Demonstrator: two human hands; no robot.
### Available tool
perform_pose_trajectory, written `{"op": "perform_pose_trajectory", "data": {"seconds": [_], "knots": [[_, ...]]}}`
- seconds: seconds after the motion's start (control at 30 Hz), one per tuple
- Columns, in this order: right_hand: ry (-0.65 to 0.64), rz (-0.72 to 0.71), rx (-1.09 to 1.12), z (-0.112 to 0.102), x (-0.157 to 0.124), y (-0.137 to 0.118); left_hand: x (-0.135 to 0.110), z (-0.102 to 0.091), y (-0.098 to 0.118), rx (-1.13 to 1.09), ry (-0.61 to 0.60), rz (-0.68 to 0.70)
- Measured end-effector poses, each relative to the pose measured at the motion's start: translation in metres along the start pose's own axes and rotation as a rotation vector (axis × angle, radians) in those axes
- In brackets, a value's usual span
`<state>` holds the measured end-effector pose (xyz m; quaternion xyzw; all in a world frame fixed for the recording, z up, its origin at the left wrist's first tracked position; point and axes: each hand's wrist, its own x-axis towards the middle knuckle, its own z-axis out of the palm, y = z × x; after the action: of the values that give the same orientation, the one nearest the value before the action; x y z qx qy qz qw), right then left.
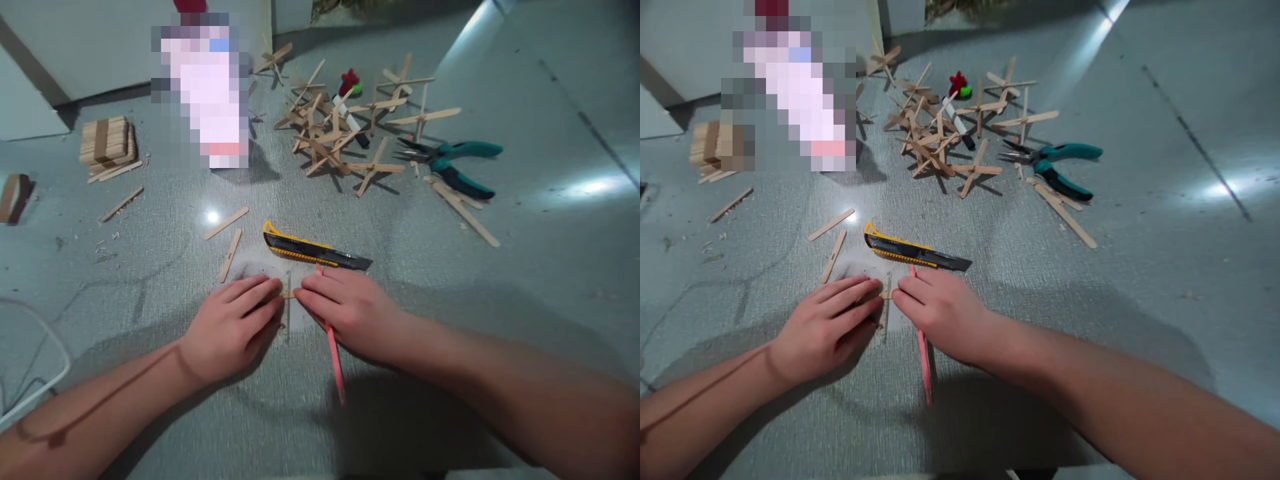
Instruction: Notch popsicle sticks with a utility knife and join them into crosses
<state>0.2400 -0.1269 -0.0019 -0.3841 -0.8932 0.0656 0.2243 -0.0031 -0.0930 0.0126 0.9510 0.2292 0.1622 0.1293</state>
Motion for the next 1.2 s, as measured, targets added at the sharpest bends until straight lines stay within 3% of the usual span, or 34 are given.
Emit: {"op": "perform_pose_trajectory", "data": {"seconds": [0.4,0.73,0.8,0.93,1.0,1.2], "knots": [[0.021,0.005,0.005,-0.002,0.001,0.004,-0.005,0.002,0.006,-0.035,0.04,0.008],[-0.024,0.105,0.088,-0.003,-0.001,0.002,-0.007,0.008,0.003,-0.095,0.054,0.044],[0.007,0.142,0.213,-0.008,0.001,0.001,-0.007,0.008,0.003,-0.113,0.055,0.027],[0.106,0.247,0.776,-0.015,0.01,-0.001,-0.007,0.008,0.002,-0.155,0.03,0.006],[0.145,0.308,0.945,-0.012,0.015,-0.001,-0.007,0.009,0.002,-0.166,0.029,-0.002],[0.096,0.321,0.977,0.0,0.016,0.0,-0.01,0.011,0.003,-0.192,0.044,-0.005]]}}
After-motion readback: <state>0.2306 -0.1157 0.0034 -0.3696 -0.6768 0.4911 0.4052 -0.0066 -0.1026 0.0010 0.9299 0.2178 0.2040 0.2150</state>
